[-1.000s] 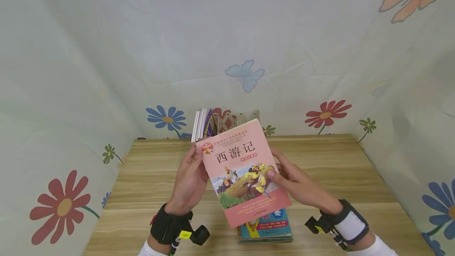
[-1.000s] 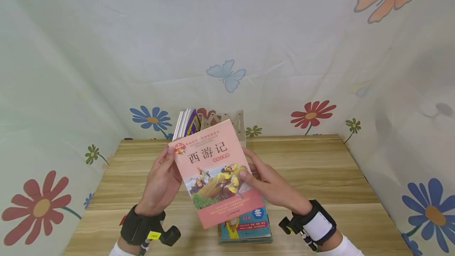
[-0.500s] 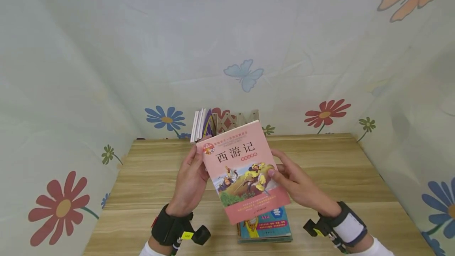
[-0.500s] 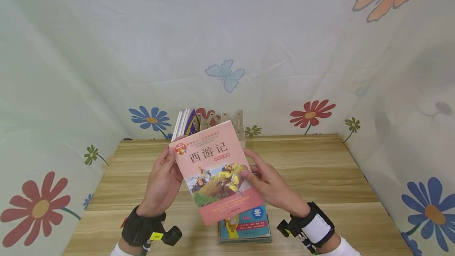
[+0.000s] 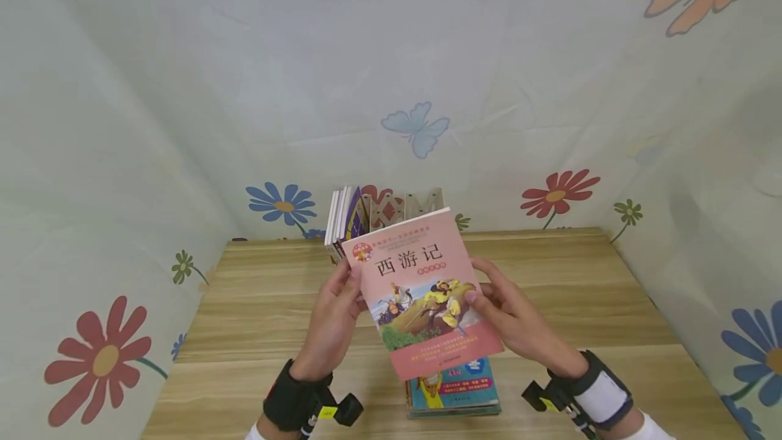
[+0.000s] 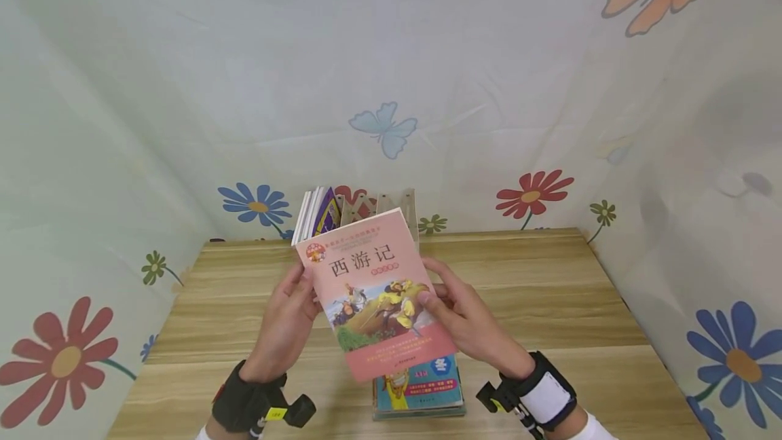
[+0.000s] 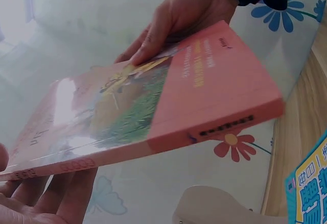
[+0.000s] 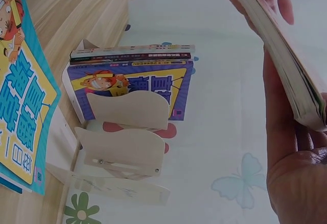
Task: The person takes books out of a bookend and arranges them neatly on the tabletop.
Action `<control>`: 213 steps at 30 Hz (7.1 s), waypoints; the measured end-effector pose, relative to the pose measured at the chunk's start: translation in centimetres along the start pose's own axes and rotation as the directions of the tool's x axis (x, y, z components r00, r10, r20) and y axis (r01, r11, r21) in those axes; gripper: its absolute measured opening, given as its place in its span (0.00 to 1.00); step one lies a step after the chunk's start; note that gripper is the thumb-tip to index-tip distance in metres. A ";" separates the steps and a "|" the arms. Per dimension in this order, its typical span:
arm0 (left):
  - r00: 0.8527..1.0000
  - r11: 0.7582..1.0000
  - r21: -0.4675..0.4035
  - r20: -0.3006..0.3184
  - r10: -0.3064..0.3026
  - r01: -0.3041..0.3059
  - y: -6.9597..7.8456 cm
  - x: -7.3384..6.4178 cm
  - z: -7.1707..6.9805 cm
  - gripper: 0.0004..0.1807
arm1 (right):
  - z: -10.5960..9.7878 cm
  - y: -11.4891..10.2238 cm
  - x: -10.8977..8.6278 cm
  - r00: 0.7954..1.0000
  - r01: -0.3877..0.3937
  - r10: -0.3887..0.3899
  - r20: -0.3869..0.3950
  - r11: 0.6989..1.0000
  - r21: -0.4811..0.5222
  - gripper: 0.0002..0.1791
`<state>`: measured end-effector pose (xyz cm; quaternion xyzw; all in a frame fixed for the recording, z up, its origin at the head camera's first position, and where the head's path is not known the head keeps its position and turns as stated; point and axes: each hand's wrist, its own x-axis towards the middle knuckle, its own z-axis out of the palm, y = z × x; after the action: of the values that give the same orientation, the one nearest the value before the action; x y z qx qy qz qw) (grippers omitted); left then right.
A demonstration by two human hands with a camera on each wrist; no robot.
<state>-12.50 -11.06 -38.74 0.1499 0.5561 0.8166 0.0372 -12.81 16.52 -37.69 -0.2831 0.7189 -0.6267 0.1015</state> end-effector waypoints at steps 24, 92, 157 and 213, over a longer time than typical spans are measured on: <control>1.000 0.977 0.214 -0.018 -0.022 0.026 -4.1 -1.8 0.8 0.18 | 0.3 1.1 -1.6 0.983 -0.064 0.060 -0.176 0.998 -0.018 0.26; 0.907 0.907 0.092 -0.145 -0.396 0.411 -13.0 -3.0 -0.9 0.21 | 1.2 10.1 -4.9 0.785 -0.522 0.437 -0.439 0.848 -0.088 0.22; 0.929 0.837 0.405 -0.148 -0.338 0.369 -16.6 -3.3 -2.5 0.21 | 2.2 12.8 -6.0 0.769 -0.546 0.427 -0.476 0.826 -0.141 0.20; 0.989 0.774 0.620 -0.017 -0.149 0.128 -8.4 -3.4 -4.1 0.34 | 3.1 9.8 -4.5 0.960 -0.244 0.169 -0.221 0.894 -0.375 0.36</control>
<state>-11.35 -12.29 -48.57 0.1259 0.8019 0.5815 0.0550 -10.37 16.85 -48.61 -0.1609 0.8636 -0.4760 0.0413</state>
